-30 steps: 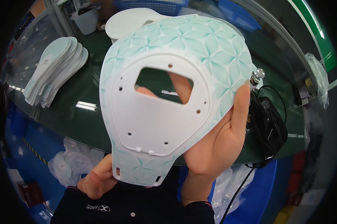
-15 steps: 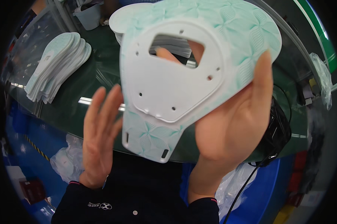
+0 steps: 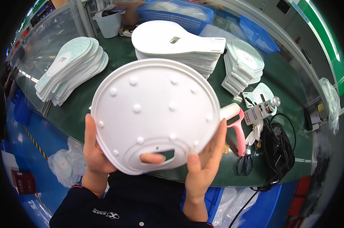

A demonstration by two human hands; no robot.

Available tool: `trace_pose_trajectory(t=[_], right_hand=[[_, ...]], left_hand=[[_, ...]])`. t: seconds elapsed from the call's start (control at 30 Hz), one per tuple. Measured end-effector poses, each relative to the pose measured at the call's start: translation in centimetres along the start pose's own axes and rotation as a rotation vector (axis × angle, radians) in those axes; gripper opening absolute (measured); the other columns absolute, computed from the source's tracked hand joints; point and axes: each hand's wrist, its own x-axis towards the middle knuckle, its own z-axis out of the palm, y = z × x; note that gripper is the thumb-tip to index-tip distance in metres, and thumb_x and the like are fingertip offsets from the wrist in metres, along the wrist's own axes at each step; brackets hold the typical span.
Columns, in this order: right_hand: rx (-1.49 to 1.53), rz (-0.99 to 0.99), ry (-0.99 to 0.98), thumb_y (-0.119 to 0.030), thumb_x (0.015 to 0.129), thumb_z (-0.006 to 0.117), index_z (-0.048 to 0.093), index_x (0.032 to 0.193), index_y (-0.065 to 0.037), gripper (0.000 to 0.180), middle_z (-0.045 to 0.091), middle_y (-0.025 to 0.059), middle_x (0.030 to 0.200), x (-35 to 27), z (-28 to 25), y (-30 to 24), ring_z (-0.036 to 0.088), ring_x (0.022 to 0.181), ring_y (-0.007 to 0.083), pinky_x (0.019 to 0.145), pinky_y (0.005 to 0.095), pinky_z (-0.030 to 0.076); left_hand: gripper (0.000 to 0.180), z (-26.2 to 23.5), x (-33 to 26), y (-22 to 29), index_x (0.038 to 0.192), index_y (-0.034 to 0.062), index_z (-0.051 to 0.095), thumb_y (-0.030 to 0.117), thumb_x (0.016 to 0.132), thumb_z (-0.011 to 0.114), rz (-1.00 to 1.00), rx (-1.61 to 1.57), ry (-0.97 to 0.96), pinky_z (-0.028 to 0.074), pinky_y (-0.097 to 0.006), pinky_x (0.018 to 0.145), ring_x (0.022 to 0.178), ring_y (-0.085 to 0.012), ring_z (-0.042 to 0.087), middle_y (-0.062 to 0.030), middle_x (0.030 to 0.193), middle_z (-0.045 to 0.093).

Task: The person picks up white plastic shoe insoles from a stack on a green table and wipes them with a small brown abrasive block. They handle the insoles one at a time, turning them over to clean both the patterned top surface and the plain bottom surface before placing them back on the table.

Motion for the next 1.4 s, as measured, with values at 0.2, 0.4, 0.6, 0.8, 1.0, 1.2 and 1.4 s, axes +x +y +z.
trace_pose_trajectory(t=[0.2,0.4,0.6,0.8,1.0,1.2,1.4], right_hand=[[0.501,0.62,-0.372,-0.039,0.087,0.04,0.013,0.135,-0.003,0.066,0.023,0.0175,0.137,-3.1,-2.3,-0.3,0.031,0.122,0.0351,0.101,0.0472,0.025],[0.579,0.755,-0.441,-0.043,0.088,0.036,0.01,0.136,-0.007,0.065,0.021,0.0179,0.137,-3.7,-1.4,-1.0,0.029,0.123,0.0366,0.101,0.0499,0.026],[0.724,0.656,-0.358,-0.047,0.089,0.032,0.007,0.137,-0.012,0.064,0.019,0.0183,0.138,-3.5,-1.7,-2.3,0.028,0.123,0.0382,0.1,0.0525,0.027],[1.361,0.363,-0.181,-0.05,0.089,0.027,0.003,0.137,-0.013,0.066,0.007,0.019,0.141,-0.3,0.1,-3.5,0.014,0.128,0.039,0.101,0.0545,0.022],[0.968,0.28,-0.199,-0.062,0.082,0.029,-0.004,0.136,-0.003,0.087,-0.004,0.0231,0.141,4.2,0.6,-5.5,-0.005,0.131,0.0354,0.104,0.052,0.014],[1.099,0.3,-0.579,-0.065,0.08,0.032,-0.009,0.135,-0.002,0.093,-0.01,0.0219,0.14,7.3,-0.5,-3.0,-0.004,0.131,0.0351,0.104,0.0499,0.015],[1.309,0.374,-0.298,-0.06,0.083,0.032,0.015,0.134,0.003,0.083,0.005,0.0233,0.14,6.9,-0.2,-6.2,-0.007,0.129,0.0418,0.104,0.0506,0.013]], left_hand=[[0.065,-0.9,-2.3,0.0,0.133,0.0048,0.021,0.052,0.089,0.018,0.071,-0.203,-0.066,0.035,-0.043,0.096,0.118,-0.029,0.038,-0.0163,0.131,0.033],[0.062,0.0,-2.1,-0.1,0.131,0.0032,0.026,0.05,0.09,0.02,0.11,-0.123,0.03,0.038,-0.041,0.093,0.113,-0.0285,0.044,-0.0172,0.128,0.039],[0.064,-1.4,-2.5,0.5,0.131,-0.0013,0.023,0.048,0.09,0.024,0.167,0.406,0.112,0.038,-0.037,0.093,0.114,-0.0276,0.043,-0.0193,0.128,0.036],[0.093,0.3,-1.6,-0.2,0.135,-0.001,0.002,0.054,0.078,0.051,0.031,0.617,0.062,0.03,-0.038,0.098,0.122,-0.0305,0.035,-0.0221,0.136,0.024],[0.08,1.7,-4.3,-0.9,0.134,-0.0029,-0.001,-0.002,0.079,0.057,-0.461,0.367,-0.421,0.035,-0.034,0.098,0.12,-0.0237,0.038,-0.0181,0.136,0.023],[0.076,2.1,-5.7,-1.8,0.133,-0.0058,0.0,-0.005,0.08,0.054,-0.382,0.23,-0.424,0.037,-0.033,0.096,0.114,-0.0259,0.044,-0.0211,0.133,0.025],[0.09,2.0,-5.9,-2.2,0.133,-0.0016,-0.007,-0.014,0.071,0.056,-0.325,0.225,-0.435,0.033,-0.048,0.096,0.116,-0.0385,0.039,-0.0283,0.132,0.022]])
